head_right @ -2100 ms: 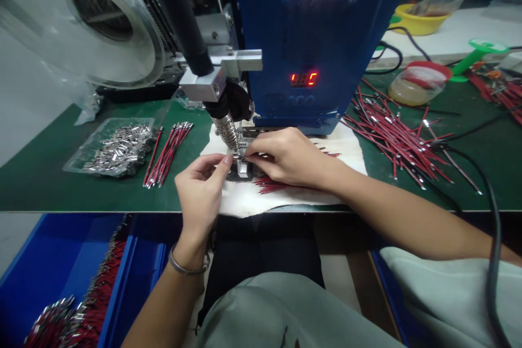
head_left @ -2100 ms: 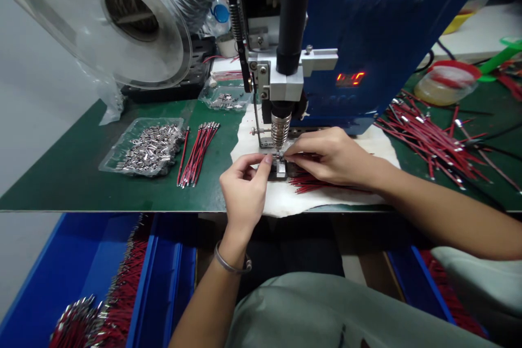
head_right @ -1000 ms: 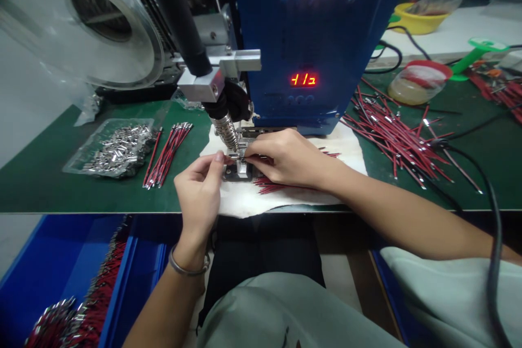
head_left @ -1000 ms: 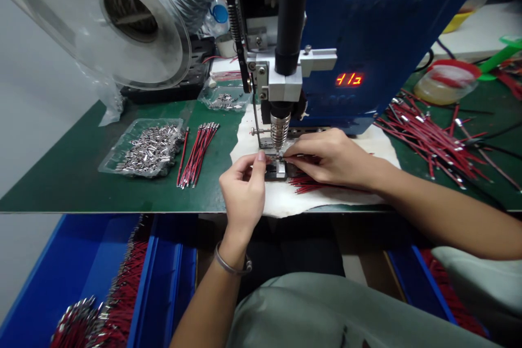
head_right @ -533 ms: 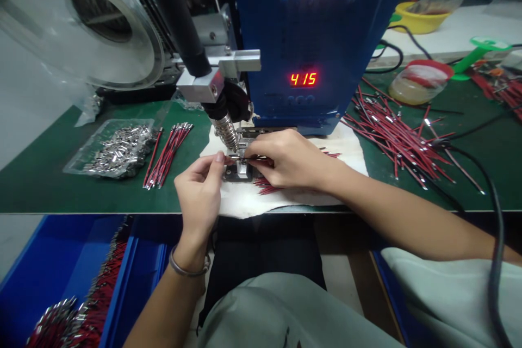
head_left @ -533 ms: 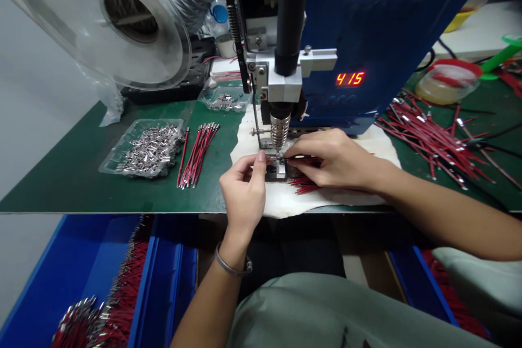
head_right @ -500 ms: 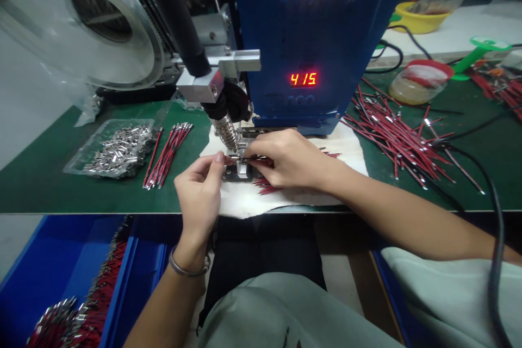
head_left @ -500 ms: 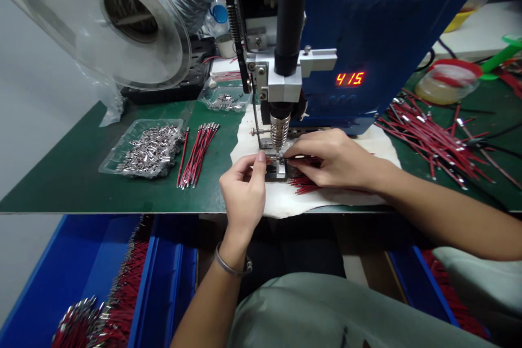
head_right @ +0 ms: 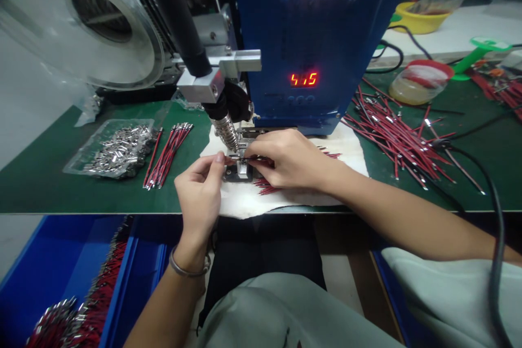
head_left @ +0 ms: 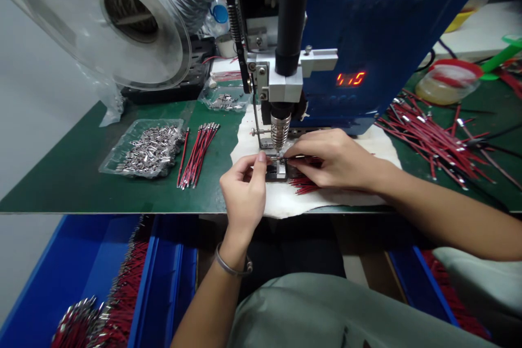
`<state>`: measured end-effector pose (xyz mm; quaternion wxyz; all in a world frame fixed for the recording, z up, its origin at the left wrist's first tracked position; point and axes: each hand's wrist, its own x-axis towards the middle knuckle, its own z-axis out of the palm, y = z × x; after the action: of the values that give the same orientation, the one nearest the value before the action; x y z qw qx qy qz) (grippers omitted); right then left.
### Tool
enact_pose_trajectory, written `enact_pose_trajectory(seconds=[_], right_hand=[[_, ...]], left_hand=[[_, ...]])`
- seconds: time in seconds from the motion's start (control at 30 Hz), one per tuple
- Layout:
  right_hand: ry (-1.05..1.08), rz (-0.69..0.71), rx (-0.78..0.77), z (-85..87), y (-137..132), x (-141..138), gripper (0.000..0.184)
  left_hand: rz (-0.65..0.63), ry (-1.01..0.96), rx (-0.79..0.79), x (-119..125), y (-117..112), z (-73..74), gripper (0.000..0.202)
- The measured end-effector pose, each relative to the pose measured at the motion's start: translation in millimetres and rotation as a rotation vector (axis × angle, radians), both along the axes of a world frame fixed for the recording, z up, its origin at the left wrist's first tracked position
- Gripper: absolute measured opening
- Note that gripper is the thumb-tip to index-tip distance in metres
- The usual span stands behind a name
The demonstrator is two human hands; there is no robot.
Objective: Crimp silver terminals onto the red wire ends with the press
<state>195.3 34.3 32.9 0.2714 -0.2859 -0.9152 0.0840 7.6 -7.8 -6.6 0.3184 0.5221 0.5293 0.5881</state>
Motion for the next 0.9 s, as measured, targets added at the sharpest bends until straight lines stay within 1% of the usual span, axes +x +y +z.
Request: enact_pose_trajectory(seconds=[0.47, 0.9], right_hand=[[0.038, 0.002, 0.082, -1.5, -0.7, -1.5, 0.016], [-0.009, -0.002, 0.114, -3.7, -0.3, 0.2, 0.017]], left_hand=[[0.0, -0.006, 0.006, -0.1, 0.5, 0.8, 0.023], [0.008, -0.006, -0.006, 0.1, 0.2, 0.9, 0.024]])
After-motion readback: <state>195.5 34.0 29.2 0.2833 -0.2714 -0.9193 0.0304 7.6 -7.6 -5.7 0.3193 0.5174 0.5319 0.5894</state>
